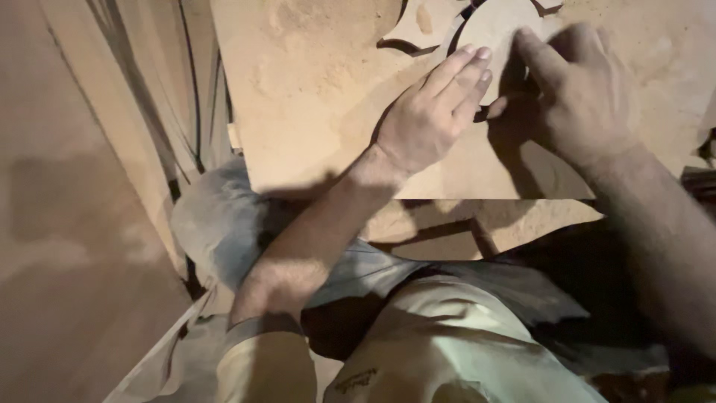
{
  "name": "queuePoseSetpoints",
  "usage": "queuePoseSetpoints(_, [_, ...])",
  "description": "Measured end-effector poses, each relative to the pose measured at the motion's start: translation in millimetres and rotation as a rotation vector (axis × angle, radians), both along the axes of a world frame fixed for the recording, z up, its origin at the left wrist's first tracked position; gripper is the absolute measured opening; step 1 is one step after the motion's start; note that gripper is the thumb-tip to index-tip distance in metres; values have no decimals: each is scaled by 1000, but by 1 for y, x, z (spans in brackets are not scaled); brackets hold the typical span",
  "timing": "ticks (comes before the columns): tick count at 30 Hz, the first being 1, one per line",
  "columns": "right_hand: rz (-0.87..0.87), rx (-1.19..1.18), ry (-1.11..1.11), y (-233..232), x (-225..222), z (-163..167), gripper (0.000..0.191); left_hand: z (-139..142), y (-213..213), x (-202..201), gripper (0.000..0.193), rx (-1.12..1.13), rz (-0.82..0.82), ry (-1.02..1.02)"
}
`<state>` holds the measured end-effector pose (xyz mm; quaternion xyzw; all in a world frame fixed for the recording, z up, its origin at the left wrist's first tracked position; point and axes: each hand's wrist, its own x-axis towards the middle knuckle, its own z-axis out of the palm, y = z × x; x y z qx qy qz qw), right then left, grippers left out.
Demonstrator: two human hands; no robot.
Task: The person sits on the floor and sands the edges of small circular wooden pieces using a handheld sanding tool. They handle each piece individually, rotating it to smooth the perimeter, then place the finished pieces into a nearby wooden box.
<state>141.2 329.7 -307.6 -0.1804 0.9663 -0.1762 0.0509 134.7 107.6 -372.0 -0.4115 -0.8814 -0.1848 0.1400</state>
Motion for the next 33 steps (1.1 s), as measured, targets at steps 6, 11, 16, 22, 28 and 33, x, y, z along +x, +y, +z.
queuePoseSetpoints(6, [-151, -97, -27, -20, 29, -25, 71, 11, -17, -30, 35, -38, -163, -18])
queuePoseSetpoints(11, [-121, -55, 113, -30, 32, -30, 92, 10, -23, -39, 36, 62, -235, -12])
queuePoseSetpoints(16, [-139, -148, 96, -36, 31, -25, 76, 5, -25, -38, 36, 83, -224, 32])
queuePoseSetpoints(22, [-85, -42, 121, -24, 35, -39, 66, -2, -16, -32, 39, 90, -193, 18])
queuePoseSetpoints(28, [-67, -25, 64, -10, 32, -46, 60, -2, -11, -27, 36, 77, -158, 20])
queuePoseSetpoints(33, [-27, -52, 81, -4, 23, -35, 64, -3, -10, -28, 31, 92, -152, 4])
